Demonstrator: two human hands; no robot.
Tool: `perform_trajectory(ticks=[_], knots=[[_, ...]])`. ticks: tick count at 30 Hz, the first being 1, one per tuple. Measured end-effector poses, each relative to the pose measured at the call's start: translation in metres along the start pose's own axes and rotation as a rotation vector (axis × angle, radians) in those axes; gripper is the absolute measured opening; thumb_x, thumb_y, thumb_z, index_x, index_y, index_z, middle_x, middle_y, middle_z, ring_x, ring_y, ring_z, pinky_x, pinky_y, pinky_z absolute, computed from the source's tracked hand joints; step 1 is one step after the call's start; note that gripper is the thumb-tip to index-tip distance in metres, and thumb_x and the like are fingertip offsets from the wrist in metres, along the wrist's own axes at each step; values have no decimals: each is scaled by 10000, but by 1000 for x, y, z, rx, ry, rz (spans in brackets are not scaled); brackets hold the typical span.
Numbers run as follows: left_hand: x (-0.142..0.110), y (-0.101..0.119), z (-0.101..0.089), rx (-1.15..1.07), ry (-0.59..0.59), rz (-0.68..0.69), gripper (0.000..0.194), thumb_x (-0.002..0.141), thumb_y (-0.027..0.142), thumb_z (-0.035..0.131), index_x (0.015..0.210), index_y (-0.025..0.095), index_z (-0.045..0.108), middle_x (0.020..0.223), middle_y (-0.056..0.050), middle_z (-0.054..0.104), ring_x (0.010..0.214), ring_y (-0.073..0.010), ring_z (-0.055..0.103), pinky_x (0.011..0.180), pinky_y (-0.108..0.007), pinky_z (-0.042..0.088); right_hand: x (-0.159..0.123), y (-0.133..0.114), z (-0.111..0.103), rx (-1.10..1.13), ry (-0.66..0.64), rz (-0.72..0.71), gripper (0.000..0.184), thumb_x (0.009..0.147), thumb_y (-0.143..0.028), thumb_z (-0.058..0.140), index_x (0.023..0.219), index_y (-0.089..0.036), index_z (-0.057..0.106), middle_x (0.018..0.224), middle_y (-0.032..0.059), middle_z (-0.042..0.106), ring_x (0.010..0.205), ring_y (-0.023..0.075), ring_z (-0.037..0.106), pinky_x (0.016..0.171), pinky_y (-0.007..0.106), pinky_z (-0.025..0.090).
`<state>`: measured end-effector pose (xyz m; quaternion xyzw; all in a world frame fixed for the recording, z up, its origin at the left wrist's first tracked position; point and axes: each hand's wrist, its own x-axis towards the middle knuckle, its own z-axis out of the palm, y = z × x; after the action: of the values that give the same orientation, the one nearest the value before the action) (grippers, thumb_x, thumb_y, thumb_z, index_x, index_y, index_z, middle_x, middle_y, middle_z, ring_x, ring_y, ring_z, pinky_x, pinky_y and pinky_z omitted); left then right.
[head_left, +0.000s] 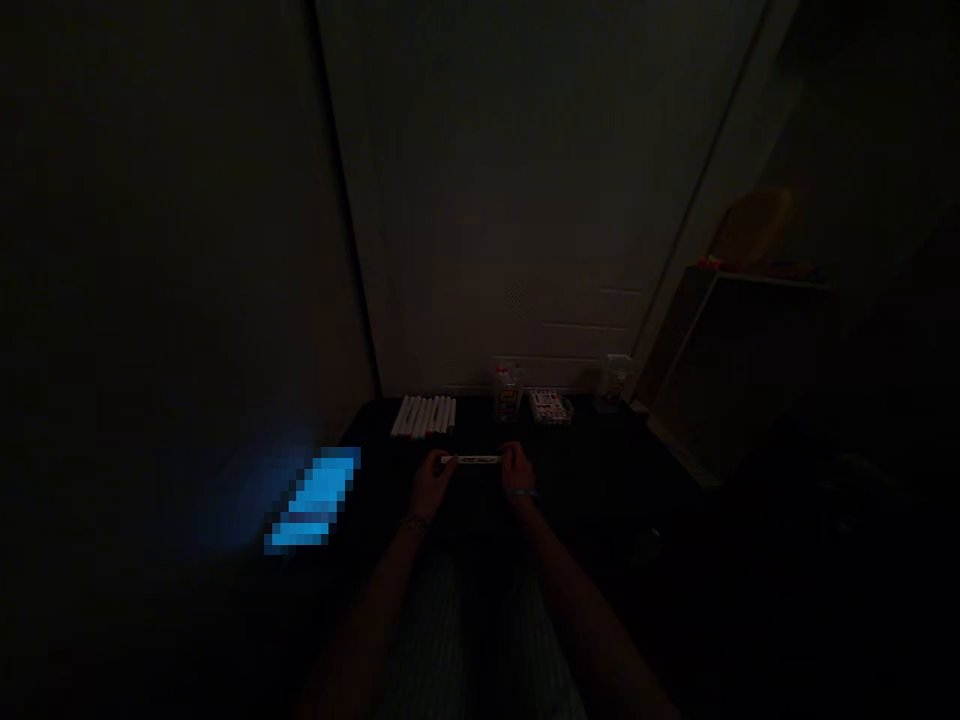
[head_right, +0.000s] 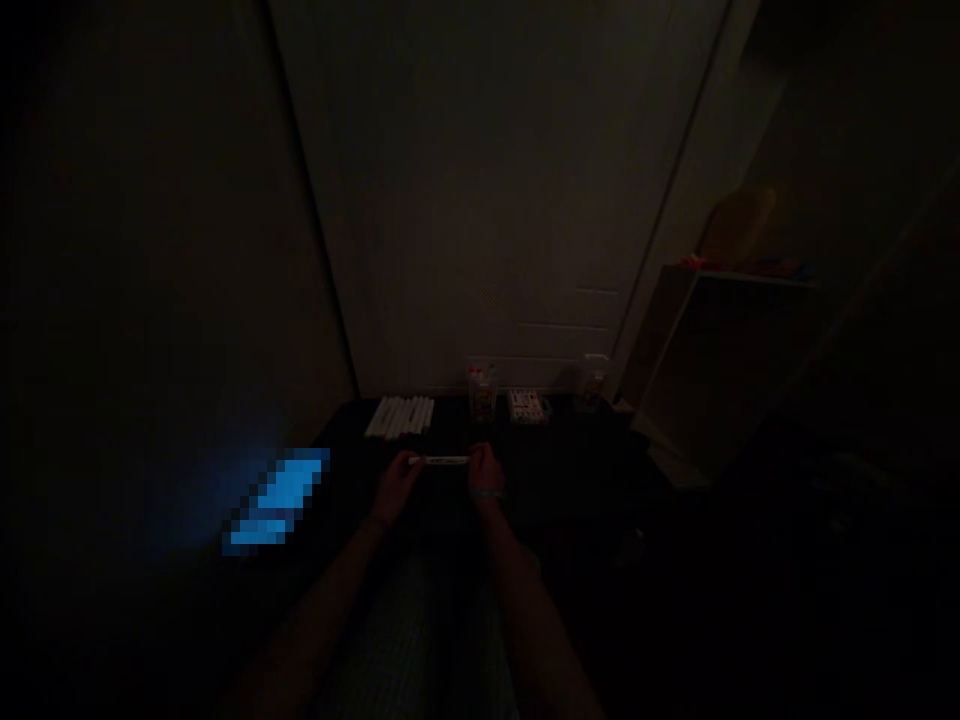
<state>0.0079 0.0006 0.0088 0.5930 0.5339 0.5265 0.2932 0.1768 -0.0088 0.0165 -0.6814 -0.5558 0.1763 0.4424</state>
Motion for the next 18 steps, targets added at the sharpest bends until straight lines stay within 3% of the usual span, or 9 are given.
perform_trajectory(ticks=[8, 14, 18], knots=[[-1, 2, -4, 47, -24, 38, 277, 740, 442, 411, 780, 201, 541, 681, 22, 551, 671, -129, 512, 638, -229, 395, 0, 4, 1, 20, 6, -15, 291, 847, -297, 272, 910, -243, 551, 784, -11, 599, 712, 115, 543, 635, 201, 375], [-3, 5, 1, 30, -68, 10, 277, 665, 455, 516, 784, 205, 518, 656, 31, 548, 628, -124, 516, 596, -219, 399, 2, 5, 3, 11, 16, 4, 293, 842, -297, 274, 900, -243, 556, 777, -10, 602, 699, 119, 544, 632, 206, 377], [-3, 6, 0, 39, -51, 18, 267, 676, 451, 501, 776, 204, 518, 663, 26, 550, 641, -129, 520, 603, -224, 399, 2, 4, 3, -6, 14, 21, 298, 844, -305, 273, 897, -245, 560, 774, -10, 603, 691, 121, 542, 627, 209, 379]])
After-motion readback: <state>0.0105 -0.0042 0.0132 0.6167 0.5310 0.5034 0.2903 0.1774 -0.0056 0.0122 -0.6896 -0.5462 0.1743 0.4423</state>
